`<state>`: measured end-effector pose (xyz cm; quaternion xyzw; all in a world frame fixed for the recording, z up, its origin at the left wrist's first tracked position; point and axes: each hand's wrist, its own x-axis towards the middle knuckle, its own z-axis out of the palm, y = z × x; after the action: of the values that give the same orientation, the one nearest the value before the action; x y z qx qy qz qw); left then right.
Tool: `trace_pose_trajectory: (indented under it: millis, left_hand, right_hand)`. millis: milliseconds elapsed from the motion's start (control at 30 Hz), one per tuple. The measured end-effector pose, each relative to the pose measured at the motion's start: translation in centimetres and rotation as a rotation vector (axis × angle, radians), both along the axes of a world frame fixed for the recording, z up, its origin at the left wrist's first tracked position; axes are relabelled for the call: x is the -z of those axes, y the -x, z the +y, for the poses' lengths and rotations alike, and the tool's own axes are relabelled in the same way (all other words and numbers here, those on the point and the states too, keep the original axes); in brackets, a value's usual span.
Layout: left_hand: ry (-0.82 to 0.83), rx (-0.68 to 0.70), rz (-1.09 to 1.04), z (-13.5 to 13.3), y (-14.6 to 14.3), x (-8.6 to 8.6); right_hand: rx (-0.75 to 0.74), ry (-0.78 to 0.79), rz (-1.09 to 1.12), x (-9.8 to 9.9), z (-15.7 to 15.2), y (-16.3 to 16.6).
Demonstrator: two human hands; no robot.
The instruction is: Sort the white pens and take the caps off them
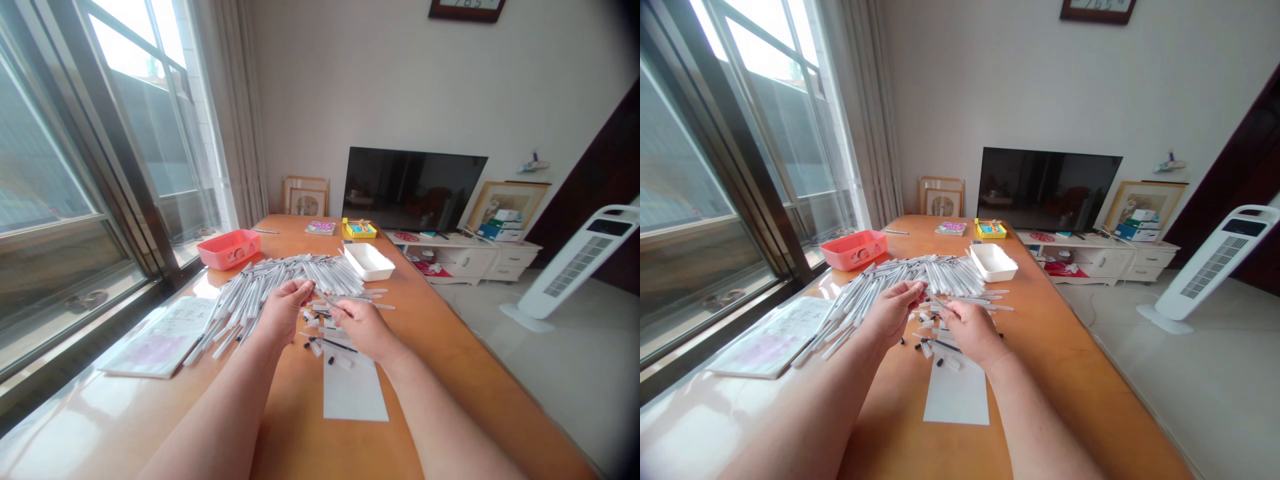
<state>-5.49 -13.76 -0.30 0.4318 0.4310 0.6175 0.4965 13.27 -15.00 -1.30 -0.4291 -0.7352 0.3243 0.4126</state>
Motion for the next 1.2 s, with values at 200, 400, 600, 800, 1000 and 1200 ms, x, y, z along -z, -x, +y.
trace_pose_trajectory:
  millis: [200, 400, 600, 800, 1000, 1200]
  left_hand:
    - [-0.061, -0.134, 0.463, 0.1, 0.5, 0.5]
    - [-0.052, -0.125, 0.730, -0.2, 0.7, -0.4]
    - [0.047, -0.028, 0.643, 0.1, 1.1, 0.3]
    - [0.015, 0.045, 0.586, 0.0, 0.9, 0.6]
    - [0.051, -0.015, 0.750, -0.2, 1.0, 0.1]
    - [0.064, 0.015, 0.652, 0.1, 1.3, 0.7]
  right_hand:
    - [0.125, -0.226, -0.157, -0.6, 0.1, -0.6]
    - [0.110, -0.286, -0.204, -0.5, 0.3, -0.7]
    - [0.116, -0.273, -0.242, -0.2, 0.6, -0.9]
    - [0.154, -0.254, -0.296, -0.1, 0.7, -1.0]
    - [0.147, -0.261, -0.328, -0.3, 0.5, -0.9]
    - [0.153, -0.240, -0.343, -0.4, 0.5, -1.0]
